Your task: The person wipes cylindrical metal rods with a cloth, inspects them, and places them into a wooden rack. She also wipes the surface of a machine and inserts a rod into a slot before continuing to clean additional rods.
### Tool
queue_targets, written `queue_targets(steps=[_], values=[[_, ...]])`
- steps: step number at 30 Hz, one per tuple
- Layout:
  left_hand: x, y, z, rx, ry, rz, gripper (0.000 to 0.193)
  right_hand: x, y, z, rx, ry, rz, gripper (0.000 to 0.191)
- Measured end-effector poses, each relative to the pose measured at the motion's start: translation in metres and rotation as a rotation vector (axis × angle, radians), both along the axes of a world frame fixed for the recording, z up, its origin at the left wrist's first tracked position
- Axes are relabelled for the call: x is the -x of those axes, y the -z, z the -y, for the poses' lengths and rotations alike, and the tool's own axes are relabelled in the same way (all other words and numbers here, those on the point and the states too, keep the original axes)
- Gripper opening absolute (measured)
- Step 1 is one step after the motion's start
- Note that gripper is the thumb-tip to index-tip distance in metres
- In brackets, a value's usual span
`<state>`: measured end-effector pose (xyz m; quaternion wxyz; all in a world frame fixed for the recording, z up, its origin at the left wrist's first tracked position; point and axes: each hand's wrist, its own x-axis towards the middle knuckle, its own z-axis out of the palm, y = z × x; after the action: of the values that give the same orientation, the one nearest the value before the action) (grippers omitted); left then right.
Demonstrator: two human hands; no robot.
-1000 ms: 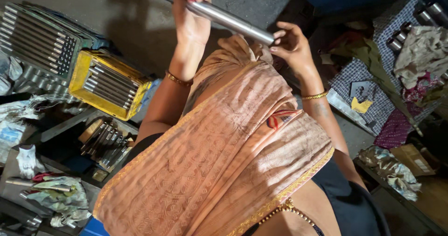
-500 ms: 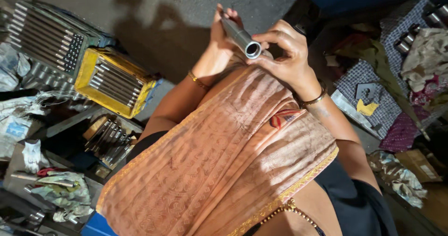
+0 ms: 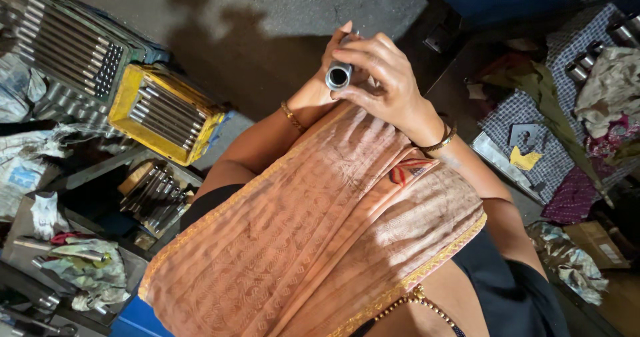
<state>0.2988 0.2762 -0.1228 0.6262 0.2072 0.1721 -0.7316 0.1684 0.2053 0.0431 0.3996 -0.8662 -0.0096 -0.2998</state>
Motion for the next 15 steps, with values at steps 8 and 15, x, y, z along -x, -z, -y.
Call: queue_targets(steps=[8, 15], values=[[0.004, 0.033, 0.014, 0.052, -0.158, -0.079, 0.037, -0.006, 0.008, -0.001, 0.092, -0.083, 0.054, 0.046], [-0.028, -0.026, -0.003, 0.038, 0.044, 0.241, 0.033, 0.002, 0.030, 0.004, 0.152, -0.109, 0.057, 0.037]])
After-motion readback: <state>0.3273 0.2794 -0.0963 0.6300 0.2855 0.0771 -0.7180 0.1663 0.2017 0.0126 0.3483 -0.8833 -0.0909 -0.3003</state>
